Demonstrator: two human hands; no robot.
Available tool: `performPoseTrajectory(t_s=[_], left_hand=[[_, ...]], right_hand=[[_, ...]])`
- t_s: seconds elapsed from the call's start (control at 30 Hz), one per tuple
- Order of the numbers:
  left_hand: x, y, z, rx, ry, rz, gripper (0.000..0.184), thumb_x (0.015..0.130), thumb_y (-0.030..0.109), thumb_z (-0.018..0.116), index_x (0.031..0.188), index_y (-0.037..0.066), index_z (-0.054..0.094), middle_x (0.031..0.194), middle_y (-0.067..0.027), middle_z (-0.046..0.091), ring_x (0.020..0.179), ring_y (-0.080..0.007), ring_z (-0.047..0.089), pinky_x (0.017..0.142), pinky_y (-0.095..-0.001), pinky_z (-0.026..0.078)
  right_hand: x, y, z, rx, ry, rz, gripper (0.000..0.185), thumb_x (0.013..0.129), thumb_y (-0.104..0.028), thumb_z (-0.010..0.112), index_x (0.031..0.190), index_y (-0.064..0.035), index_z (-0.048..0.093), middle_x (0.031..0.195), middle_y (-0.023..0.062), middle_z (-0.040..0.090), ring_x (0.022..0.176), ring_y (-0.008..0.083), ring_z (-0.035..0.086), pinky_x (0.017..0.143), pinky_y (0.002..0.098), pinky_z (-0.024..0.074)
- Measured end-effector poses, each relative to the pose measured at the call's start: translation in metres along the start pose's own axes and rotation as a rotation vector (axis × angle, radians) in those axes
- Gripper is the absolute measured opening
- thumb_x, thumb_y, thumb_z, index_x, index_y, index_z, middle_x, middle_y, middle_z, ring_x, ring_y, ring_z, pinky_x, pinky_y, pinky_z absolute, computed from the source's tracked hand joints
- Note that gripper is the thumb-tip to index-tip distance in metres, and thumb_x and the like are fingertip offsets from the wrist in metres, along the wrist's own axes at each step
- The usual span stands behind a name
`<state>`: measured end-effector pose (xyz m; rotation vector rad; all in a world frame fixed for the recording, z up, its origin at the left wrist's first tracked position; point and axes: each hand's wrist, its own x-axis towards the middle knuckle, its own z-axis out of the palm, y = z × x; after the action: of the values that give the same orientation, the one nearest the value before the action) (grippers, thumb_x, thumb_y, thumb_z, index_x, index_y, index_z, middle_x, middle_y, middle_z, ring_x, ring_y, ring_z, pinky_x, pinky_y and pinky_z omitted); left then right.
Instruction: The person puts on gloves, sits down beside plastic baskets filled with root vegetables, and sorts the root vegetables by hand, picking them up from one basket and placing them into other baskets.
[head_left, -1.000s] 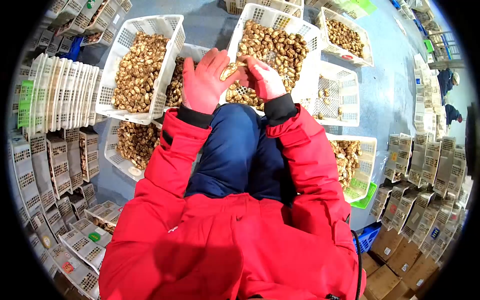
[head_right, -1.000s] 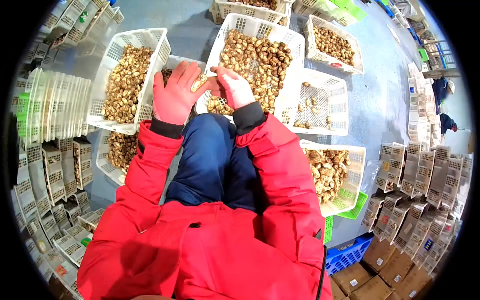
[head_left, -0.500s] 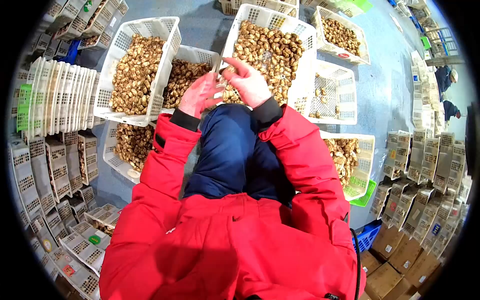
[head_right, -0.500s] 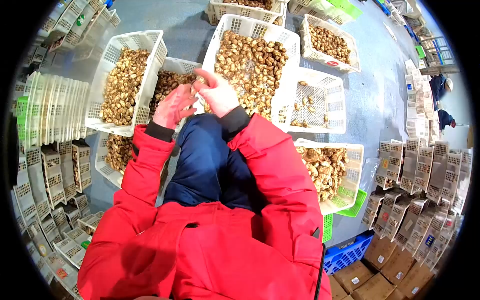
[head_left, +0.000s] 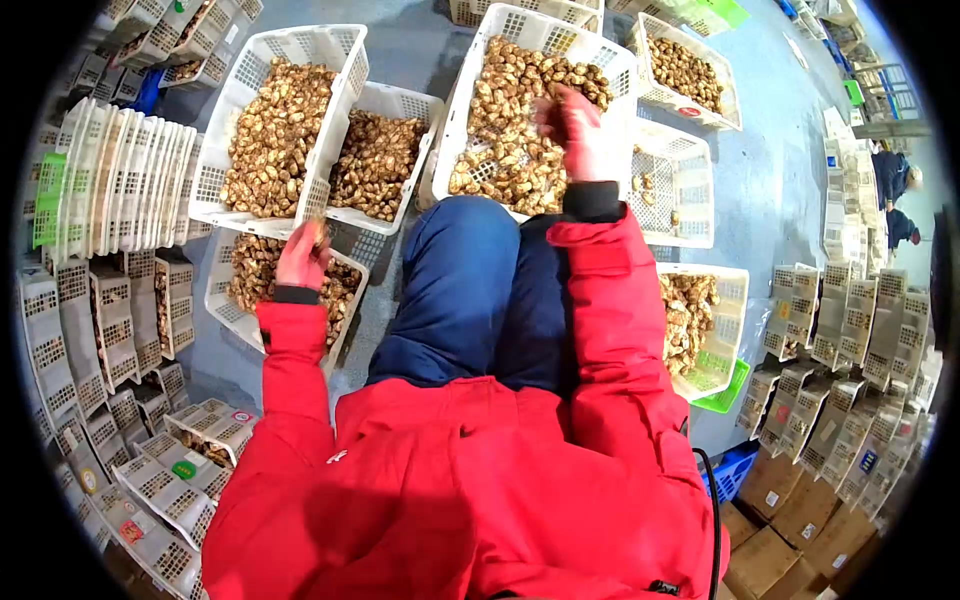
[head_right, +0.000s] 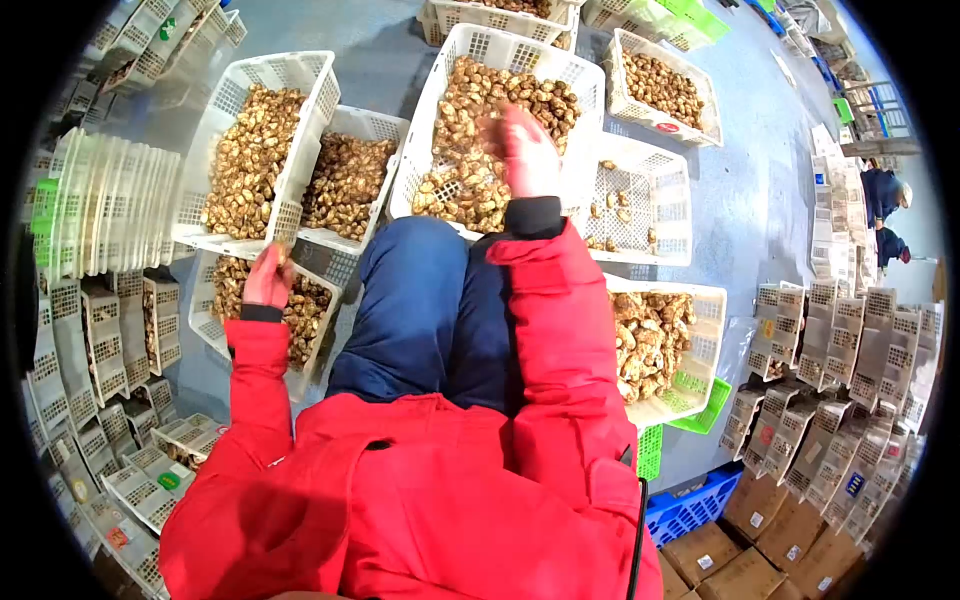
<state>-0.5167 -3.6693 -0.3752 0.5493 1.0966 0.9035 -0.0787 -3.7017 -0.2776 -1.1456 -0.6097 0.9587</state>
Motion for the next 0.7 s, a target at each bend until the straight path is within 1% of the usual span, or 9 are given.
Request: performPoseTrajectory(t_s=[0.07,0.13,0.2,0.3,0.33,0.37,0.53,0.63,0.7], left_hand=[[-0.011,-0.027,-0.075,0.074,0.213,-0.063,0.045,0.085,0.031,0.058,0.123,0.011,0.044,0.116,-0.0084,0.051,0.098,-0.0217,0.053,0.075,-0.0313,0.047],[-0.03,-0.031,-0.114,0.057,0.397,-0.288,0.078,0.078,0.053,0.057,0.139,0.019,0.022,0.14,-0.0097,0.025,0.128,-0.0304,0.026,0.101,-0.0425,0.029],[-0.034,-0.044,-0.153,0.063,0.494,-0.248,0.074,0.081,0.052,0.052,0.138,0.015,0.023,0.141,-0.0127,0.022,0.126,-0.0313,0.028,0.1,-0.0431,0.028],[-0.016,-0.039,-0.112,0.091,0.254,-0.222,0.069,0.084,0.048,0.051,0.135,0.008,0.028,0.141,-0.0152,0.024,0.127,-0.0307,0.028,0.097,-0.0416,0.033],[-0.003,-0.034,-0.084,0.071,0.117,-0.258,0.062,0.085,0.044,0.051,0.133,0.008,0.033,0.135,-0.016,0.035,0.122,-0.0293,0.036,0.095,-0.0401,0.036],[0.011,-0.029,-0.04,0.175,0.081,-0.24,0.055,0.086,0.04,0.051,0.128,0.008,0.039,0.13,-0.0142,0.042,0.117,-0.0275,0.043,0.091,-0.0389,0.039],[0.112,-0.053,0.128,0.503,-0.254,-0.015,0.05,0.084,0.025,0.059,0.126,0.005,0.04,0.116,-0.0082,0.052,0.103,-0.0197,0.05,0.084,-0.0309,0.043],[0.181,-0.109,0.188,0.502,-0.522,0.228,0.039,0.079,0.013,0.062,0.113,0.002,0.049,0.09,-0.0064,0.062,0.08,-0.0165,0.057,0.071,-0.0285,0.046],[0.191,-0.126,0.202,0.717,-0.197,0.099,0.029,0.075,0.001,0.054,0.103,0.007,0.055,0.067,-0.0025,0.057,0.052,-0.014,0.051,0.046,-0.0286,0.041]], right_hand=[[0.005,0.004,-0.049,0.144,0.134,0.014,0.038,0.091,-0.028,0.048,0.118,-0.0012,0.049,0.096,0.0132,0.062,0.079,0.0182,0.059,0.066,0.0255,0.0471],[-0.004,0.01,-0.091,0.11,0.374,0.076,0.038,0.089,-0.026,0.051,0.117,-0.0014,0.048,0.094,0.0159,0.062,0.074,0.0203,0.061,0.064,0.0257,0.0498],[-0.014,0.043,-0.162,0.047,0.452,0.048,0.043,0.087,-0.023,0.056,0.122,-0.001,0.043,0.098,0.0165,0.061,0.077,0.0207,0.06,0.066,0.0286,0.0493],[-0.024,0.057,-0.209,-0.223,0.521,-0.053,0.049,0.083,-0.018,0.061,0.122,0.004,0.041,0.101,0.0147,0.058,0.081,0.0178,0.057,0.071,0.0277,0.0467],[-0.022,0.054,-0.206,-0.386,0.607,-0.052,0.05,0.083,-0.016,0.061,0.122,0.0058,0.04,0.101,0.014,0.058,0.083,0.0169,0.056,0.073,0.0269,0.0456],[-0.017,0.063,-0.218,-0.314,0.531,-0.026,0.068,0.076,-0.03,0.07,0.126,0.0013,0.038,0.096,0.0076,0.06,0.077,0.0082,0.053,0.058,0.0217,0.0403],[0.031,0.121,-0.248,-0.686,0.464,0.269,0.069,0.067,-0.034,0.074,0.116,0.0064,0.048,0.091,0.0131,0.06,0.079,0.0181,0.056,0.068,0.0286,0.0451],[0.035,0.126,-0.227,-0.577,0.562,0.268,0.038,0.066,-0.023,0.069,0.093,0.0008,0.056,0.075,0.0071,0.059,0.064,0.0151,0.054,0.059,0.0264,0.0432],[0.032,0.129,-0.224,-0.517,0.586,0.214,0.024,0.067,-0.017,0.066,0.083,-0.0028,0.056,0.063,0.0018,0.055,0.054,0.0117,0.049,0.052,0.0242,0.0397]])
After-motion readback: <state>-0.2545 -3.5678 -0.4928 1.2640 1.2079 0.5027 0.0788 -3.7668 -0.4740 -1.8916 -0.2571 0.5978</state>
